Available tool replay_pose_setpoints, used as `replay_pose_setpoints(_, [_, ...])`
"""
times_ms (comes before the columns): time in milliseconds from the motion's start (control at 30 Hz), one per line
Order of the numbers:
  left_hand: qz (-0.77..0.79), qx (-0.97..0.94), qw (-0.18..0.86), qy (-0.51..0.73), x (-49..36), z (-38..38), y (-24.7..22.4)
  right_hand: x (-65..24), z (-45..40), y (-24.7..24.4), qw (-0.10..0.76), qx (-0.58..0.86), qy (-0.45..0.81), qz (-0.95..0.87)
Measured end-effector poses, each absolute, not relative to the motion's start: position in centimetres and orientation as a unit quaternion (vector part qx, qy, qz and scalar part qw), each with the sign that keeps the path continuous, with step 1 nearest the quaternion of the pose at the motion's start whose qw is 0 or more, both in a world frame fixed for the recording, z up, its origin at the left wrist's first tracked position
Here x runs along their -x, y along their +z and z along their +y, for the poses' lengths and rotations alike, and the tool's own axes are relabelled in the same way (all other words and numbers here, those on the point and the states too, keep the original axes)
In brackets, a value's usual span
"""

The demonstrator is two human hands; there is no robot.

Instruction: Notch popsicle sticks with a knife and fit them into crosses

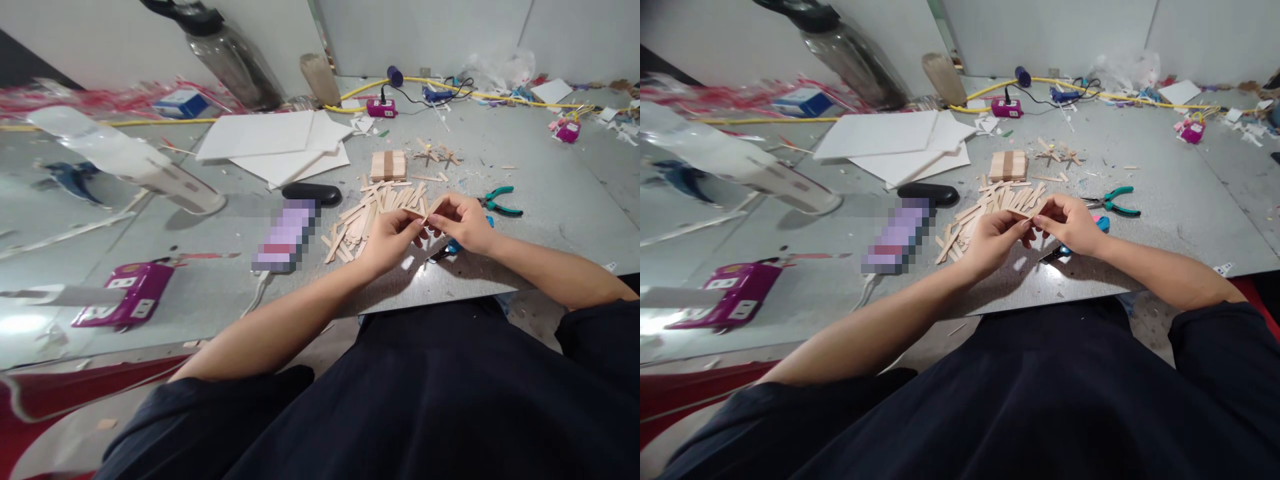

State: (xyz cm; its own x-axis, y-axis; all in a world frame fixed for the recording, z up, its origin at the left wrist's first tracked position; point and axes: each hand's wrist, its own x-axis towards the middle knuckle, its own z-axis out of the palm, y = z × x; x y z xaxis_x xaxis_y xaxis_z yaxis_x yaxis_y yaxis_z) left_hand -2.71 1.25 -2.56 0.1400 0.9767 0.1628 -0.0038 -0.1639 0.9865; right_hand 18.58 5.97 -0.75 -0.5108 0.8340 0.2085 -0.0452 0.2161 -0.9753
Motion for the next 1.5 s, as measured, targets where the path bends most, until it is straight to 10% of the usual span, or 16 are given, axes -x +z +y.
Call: replay_pose_setpoints(1500, [0.412,-0.546,0.516,0.515,2.5,1.0,-1.6,-19.2,6.9,-1.8,0.424,0.269,0.51,-0.698])
